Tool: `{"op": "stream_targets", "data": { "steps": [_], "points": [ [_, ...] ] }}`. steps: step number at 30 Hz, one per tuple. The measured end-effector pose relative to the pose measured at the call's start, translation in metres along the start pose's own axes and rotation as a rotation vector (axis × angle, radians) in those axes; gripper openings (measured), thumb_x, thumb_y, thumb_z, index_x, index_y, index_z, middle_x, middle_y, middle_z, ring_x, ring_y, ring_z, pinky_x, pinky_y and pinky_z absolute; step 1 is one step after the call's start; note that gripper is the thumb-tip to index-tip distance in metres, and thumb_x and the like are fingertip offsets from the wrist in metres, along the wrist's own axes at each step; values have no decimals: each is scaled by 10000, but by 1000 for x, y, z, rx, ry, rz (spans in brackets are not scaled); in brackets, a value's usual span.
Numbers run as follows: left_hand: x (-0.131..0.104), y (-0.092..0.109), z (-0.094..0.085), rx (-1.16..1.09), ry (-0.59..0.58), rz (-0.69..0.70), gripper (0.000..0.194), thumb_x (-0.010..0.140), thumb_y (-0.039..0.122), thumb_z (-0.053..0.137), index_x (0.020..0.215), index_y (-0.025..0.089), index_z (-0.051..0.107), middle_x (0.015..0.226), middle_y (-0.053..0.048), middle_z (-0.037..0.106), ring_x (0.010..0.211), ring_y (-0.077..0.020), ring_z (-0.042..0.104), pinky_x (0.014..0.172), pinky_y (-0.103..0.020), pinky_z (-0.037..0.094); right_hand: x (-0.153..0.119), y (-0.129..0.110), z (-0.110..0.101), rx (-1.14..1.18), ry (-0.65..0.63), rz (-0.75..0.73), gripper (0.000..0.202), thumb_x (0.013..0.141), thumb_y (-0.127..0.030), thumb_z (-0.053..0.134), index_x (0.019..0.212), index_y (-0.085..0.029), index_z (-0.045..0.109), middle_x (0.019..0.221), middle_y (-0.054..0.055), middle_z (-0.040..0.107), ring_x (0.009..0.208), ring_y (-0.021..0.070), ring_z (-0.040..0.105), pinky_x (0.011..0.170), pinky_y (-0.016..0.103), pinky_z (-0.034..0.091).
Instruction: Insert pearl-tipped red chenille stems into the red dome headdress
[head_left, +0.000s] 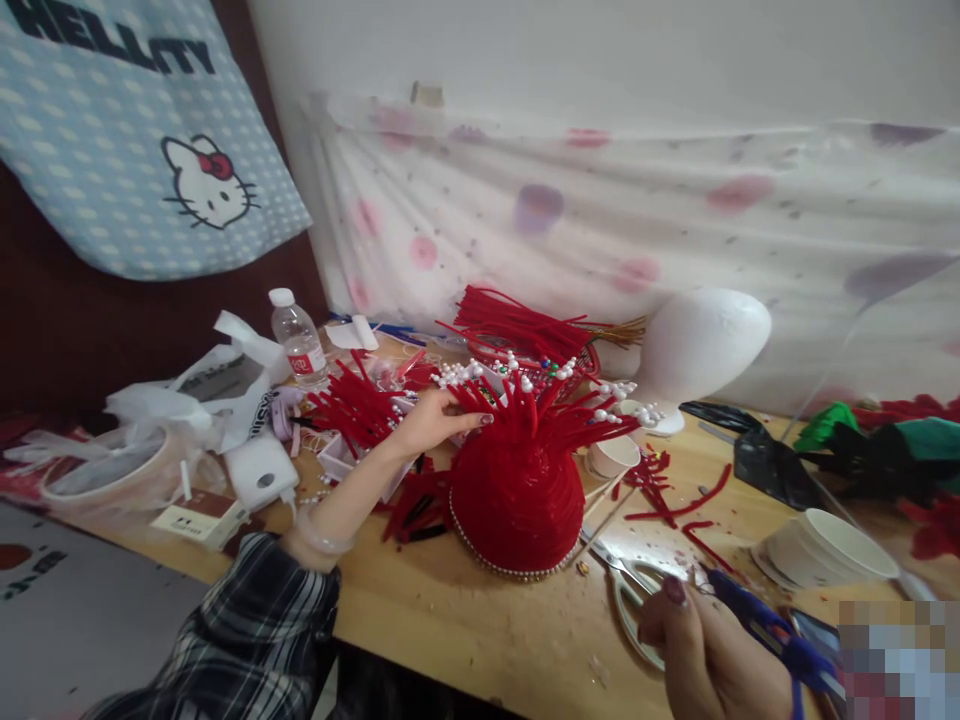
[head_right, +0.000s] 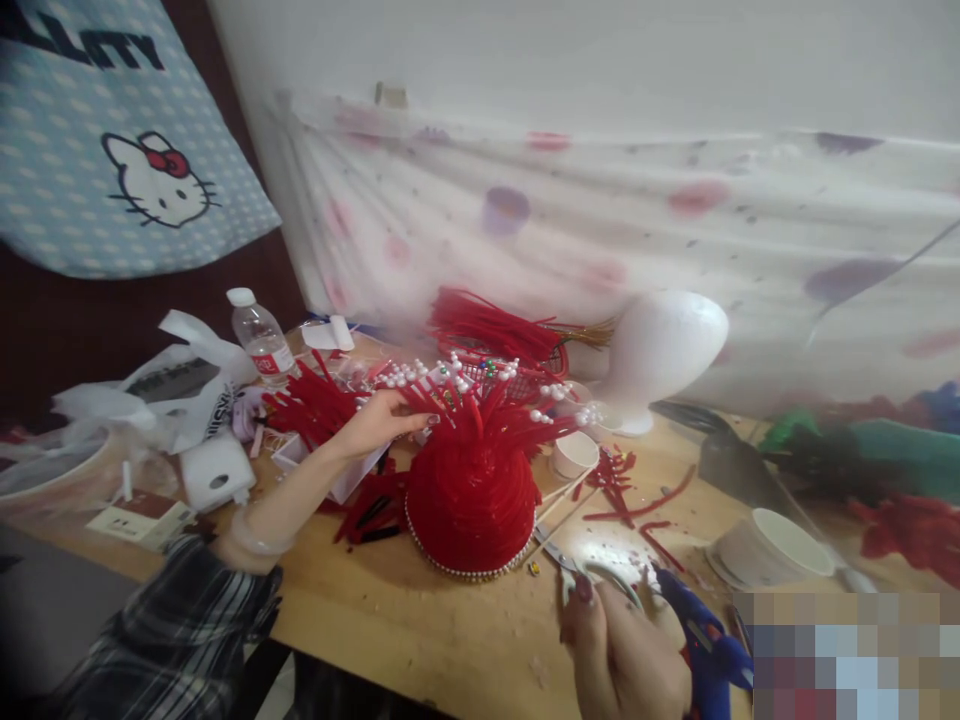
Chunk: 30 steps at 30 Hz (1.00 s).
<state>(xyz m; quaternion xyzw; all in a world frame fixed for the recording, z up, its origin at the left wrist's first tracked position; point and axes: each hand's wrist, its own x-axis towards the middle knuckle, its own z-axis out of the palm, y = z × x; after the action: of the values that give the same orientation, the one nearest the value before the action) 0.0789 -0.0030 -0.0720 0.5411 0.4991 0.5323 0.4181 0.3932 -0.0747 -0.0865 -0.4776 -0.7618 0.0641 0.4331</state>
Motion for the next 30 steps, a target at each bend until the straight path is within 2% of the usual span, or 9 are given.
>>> {"op": "stream_targets", "data": {
  "steps": [3, 6, 9, 11, 14, 18, 22, 27, 30],
  "points": [
    [7, 10, -1, 39, -51, 0, 229, 667, 341, 765, 745, 134, 707, 660, -39, 704, 581, -141, 605, 606, -285, 513, 17, 5, 4, 16, -34, 138, 480, 950, -500, 426, 580, -208, 518, 461, -16, 493, 423, 113, 461, 447, 243, 332],
    [12, 20, -2, 82, -116, -2, 170, 660, 289, 762, 715, 140, 702, 651, -39, 704, 593, -149, 625, 619, -289, 523, 41, 10, 19, 198, -59, 274, 386, 896, -547, 510, 842, -181, 619, 504, -34, 517, 436, 126, 478, 423, 233, 358],
    [15, 23, -3, 138, -145, -2, 121, 661, 251, 752, 690, 150, 692, 661, -36, 710, 610, -147, 638, 623, -276, 520, 68, 14, 38, 462, -226, 378, 479, 861, -549, 568, 1122, -148, 598, 543, -58, 509, 465, 123, 482, 441, 234, 390],
    [15, 22, -3, 187, -139, -2, 136, 666, 264, 755, 645, 154, 678, 623, -31, 697, 583, -144, 630, 579, -257, 501, 85, 17, 48, 605, -348, 407, 498, 850, -554, 582, 1155, -160, 593, 581, -50, 538, 504, 120, 505, 471, 235, 422],
    [13, 20, -4, 257, -126, 3, 172, 677, 292, 757, 606, 158, 674, 540, -5, 655, 481, -118, 569, 470, -219, 431, 106, 20, 58, 742, -464, 332, 406, 843, -531, 607, 1068, -197, 654, 699, -3, 648, 633, 139, 600, 568, 250, 490],
    [9, 21, -2, 317, -119, 24, 162, 704, 303, 740, 626, 173, 686, 475, 41, 593, 390, -80, 466, 399, -196, 357, 124, 22, 64, 748, -504, 181, 312, 794, -445, 699, 1008, -217, 707, 950, 52, 746, 885, 206, 682, 846, 357, 536],
    [8, 23, 6, 335, -135, 50, 161, 730, 331, 715, 712, 171, 718, 516, 21, 623, 438, -110, 531, 432, -211, 411, 135, 24, 68, 604, -527, 89, 287, 763, -429, 732, 956, -217, 732, 971, 55, 761, 879, 227, 694, 852, 410, 551],
    [11, 27, 13, 315, -150, 43, 209, 707, 333, 732, 805, 149, 748, 565, -5, 654, 439, -123, 535, 421, -234, 431, 143, 16, 69, 577, -526, -4, 261, 752, -377, 743, 959, -218, 736, 986, 36, 759, 908, 231, 691, 872, 409, 553],
    [12, 30, 17, 335, -151, 105, 178, 689, 297, 749, 800, 159, 763, 678, -28, 718, 543, -144, 604, 519, -255, 489, 147, 6, 68, 566, -491, -63, 161, 740, -312, 748, 877, -227, 741, 926, 21, 760, 903, 233, 690, 885, 402, 548]
  ]
}}
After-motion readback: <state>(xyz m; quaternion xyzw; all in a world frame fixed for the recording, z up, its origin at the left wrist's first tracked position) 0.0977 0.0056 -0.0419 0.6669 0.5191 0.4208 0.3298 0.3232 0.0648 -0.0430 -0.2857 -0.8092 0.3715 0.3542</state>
